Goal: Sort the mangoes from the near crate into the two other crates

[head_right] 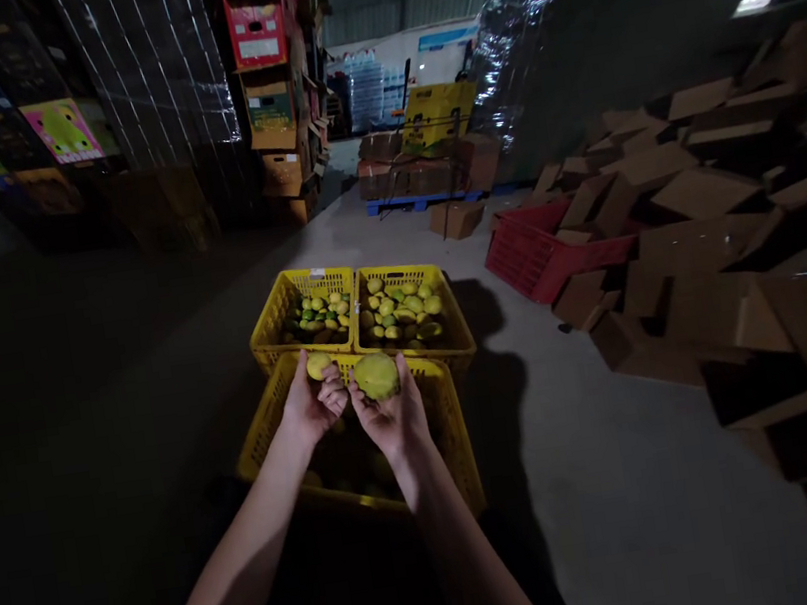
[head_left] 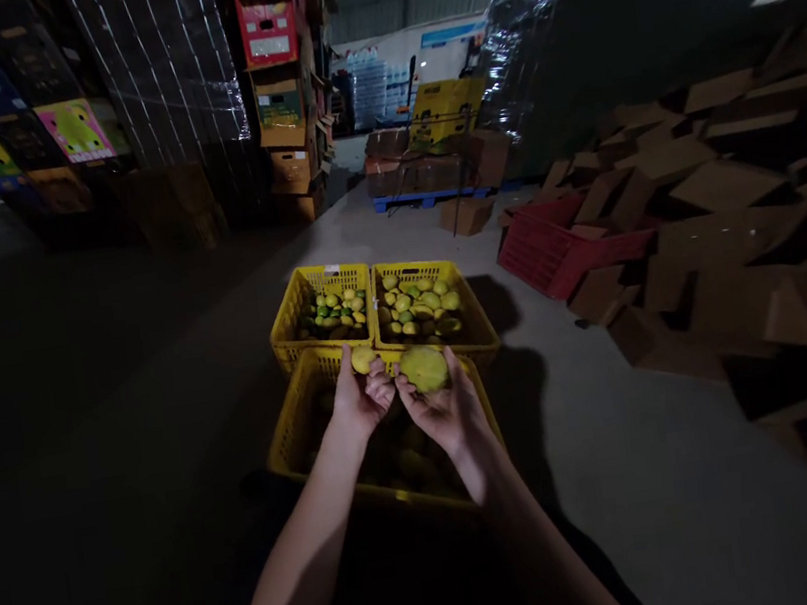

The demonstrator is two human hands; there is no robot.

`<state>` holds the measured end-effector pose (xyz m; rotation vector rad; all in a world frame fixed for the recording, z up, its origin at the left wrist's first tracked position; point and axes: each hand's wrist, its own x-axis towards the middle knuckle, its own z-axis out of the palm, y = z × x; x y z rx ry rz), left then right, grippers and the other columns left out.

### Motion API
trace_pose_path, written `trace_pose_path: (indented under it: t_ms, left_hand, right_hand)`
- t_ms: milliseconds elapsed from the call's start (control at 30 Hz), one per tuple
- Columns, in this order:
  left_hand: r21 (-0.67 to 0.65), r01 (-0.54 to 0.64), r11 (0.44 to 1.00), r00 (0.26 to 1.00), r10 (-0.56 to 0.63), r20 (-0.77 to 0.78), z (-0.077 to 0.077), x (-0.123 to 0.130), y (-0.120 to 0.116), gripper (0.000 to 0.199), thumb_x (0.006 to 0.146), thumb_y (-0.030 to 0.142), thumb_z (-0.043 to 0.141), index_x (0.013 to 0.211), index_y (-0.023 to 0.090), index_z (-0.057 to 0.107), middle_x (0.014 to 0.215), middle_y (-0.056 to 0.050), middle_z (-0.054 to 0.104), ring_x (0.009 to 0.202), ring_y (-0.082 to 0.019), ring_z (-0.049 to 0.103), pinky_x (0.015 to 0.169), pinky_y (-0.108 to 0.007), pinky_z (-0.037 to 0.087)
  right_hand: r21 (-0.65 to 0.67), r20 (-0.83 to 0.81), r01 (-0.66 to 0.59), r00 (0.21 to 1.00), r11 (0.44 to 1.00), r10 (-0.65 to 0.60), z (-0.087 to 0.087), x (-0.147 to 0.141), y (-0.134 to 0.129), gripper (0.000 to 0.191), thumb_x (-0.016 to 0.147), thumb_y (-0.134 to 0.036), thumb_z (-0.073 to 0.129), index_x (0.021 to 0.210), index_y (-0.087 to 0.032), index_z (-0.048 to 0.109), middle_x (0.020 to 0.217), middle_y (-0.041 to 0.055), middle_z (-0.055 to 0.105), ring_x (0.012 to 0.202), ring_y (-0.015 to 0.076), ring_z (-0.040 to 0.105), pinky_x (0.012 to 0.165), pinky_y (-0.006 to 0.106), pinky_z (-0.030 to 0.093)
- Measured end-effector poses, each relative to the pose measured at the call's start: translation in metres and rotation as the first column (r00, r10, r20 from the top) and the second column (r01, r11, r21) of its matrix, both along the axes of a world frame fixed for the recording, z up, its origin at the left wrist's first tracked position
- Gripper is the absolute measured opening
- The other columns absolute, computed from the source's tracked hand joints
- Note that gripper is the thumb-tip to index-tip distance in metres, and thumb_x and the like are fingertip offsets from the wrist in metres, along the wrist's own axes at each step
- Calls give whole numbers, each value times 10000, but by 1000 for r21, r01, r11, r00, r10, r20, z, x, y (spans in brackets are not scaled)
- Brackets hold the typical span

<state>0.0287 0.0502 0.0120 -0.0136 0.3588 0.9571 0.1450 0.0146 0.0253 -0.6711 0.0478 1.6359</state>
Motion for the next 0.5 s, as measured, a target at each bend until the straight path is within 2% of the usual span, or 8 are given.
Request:
trace_pose_path:
  t_ms: [100, 167, 233, 300, 367, 400, 433, 500]
  left_hand:
    - [23, 17, 1000, 996, -15, -86, 0, 3, 0, 511, 891, 589, 393, 605, 165, 385, 462, 85, 294, 306, -11, 216, 315, -147, 222]
    - [105, 9, 994, 974, 16, -228, 2, 6, -2, 508, 849, 598, 476, 609, 154, 422, 463, 83, 332, 313, -4, 200, 316, -144, 210]
    - [288, -66, 955, 896, 184, -405, 4, 9, -4, 460, 780, 565, 605, 654, 141, 483, 507, 62, 436, 338, -5, 248, 337, -143, 237]
    - [526, -165, 834, 732, 461, -501, 5, 11, -6, 386, 699, 481, 723, 752, 143, 545, 631, 28, 558, 429, -29, 403, 416, -144, 345]
    - [721, -176, 670, 549, 675, -493, 5, 10, -7, 372, 651, 390, 777, 867, 164, 576, 787, 1, 630, 632, -80, 558, 593, -174, 457]
    - [784, -135, 606, 474, 734, -486, 4, 9, -7, 382, 646, 362, 782, 909, 174, 580, 843, -7, 645, 729, -106, 591, 680, -199, 478]
    - [825, -74, 561, 409, 771, -488, 3, 7, -8, 388, 647, 347, 782, 932, 178, 580, 875, -14, 653, 794, -128, 605, 737, -221, 483]
    - [858, 59, 511, 304, 809, -503, 1, 4, -9, 392, 651, 343, 781, 944, 179, 578, 890, -27, 665, 829, -155, 620, 773, -253, 487]
  right_hand:
    - [-4, 19, -31, 999, 1000, 31, -1, -1, 0, 300, 901, -418, 441, 850, -168, 599, 661, 68, 668, 553, 136, 604, 462, 193, 496]
    - [4, 75, -51, 996, 999, 51, -1, -2, 1, 284, 875, -428, 486, 841, -170, 600, 641, 53, 662, 535, 131, 594, 473, 201, 502]
    - [60, 185, -49, 982, 997, 37, 0, 0, 1, 267, 827, -435, 559, 863, -175, 603, 697, 49, 681, 598, 144, 624, 540, 236, 536]
    - [153, 344, 6, 937, 988, -59, 2, 5, 1, 290, 757, -436, 644, 906, -191, 596, 810, 43, 697, 716, 169, 655, 625, 293, 562]
    - [279, 520, 104, 819, 954, -242, 4, 13, 1, 357, 672, -404, 725, 932, -217, 570, 873, 22, 684, 780, 178, 655, 661, 325, 563]
    - [354, 600, 145, 722, 924, -343, 5, 17, 0, 400, 626, -368, 760, 938, -229, 551, 880, 9, 674, 786, 174, 650, 668, 326, 560]
    - [436, 662, 169, 605, 884, -442, 6, 20, 0, 449, 584, -322, 785, 945, -239, 532, 884, -2, 663, 785, 168, 644, 675, 324, 555]
    - [578, 724, 170, 345, 798, -597, 7, 25, -2, 537, 532, -244, 802, 977, -249, 502, 918, -3, 646, 797, 164, 636, 694, 325, 548]
